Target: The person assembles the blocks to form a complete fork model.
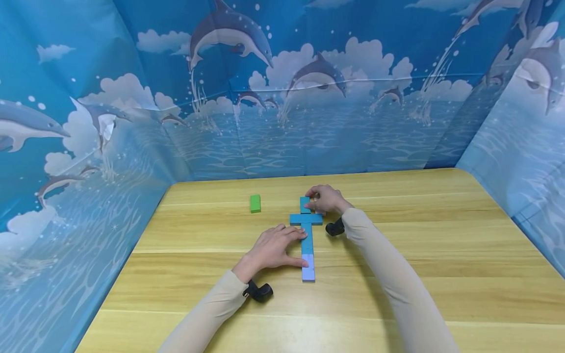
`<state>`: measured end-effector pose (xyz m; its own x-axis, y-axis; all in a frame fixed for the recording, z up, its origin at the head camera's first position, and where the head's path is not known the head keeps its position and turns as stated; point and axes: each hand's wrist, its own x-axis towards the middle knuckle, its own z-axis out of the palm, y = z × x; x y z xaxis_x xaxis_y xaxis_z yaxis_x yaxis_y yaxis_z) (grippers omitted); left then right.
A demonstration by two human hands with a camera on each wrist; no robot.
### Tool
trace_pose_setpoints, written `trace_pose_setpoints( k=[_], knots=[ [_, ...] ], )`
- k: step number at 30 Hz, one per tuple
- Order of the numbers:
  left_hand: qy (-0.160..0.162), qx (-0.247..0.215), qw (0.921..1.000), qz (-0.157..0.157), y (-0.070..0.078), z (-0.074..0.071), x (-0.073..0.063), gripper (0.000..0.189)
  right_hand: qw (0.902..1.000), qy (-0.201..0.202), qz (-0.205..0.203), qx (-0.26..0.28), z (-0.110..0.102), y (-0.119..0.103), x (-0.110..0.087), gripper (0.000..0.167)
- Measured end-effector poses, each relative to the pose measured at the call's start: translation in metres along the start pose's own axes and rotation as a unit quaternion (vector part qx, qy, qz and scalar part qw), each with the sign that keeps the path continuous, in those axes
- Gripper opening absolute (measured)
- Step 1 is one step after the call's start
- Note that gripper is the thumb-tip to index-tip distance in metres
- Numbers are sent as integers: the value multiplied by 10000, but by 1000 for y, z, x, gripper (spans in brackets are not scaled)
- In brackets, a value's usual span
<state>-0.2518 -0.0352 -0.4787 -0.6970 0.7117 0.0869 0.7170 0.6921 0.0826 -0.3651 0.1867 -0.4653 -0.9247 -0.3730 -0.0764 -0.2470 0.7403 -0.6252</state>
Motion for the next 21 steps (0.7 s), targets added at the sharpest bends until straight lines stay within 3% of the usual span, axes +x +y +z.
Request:
trace_pose_setpoints(
  k=[21],
  knots=[
    [-77, -1, 10000, -11, 1, -1, 0, 84, 10000, 14, -7, 24, 1, -1, -2, 43]
  ],
)
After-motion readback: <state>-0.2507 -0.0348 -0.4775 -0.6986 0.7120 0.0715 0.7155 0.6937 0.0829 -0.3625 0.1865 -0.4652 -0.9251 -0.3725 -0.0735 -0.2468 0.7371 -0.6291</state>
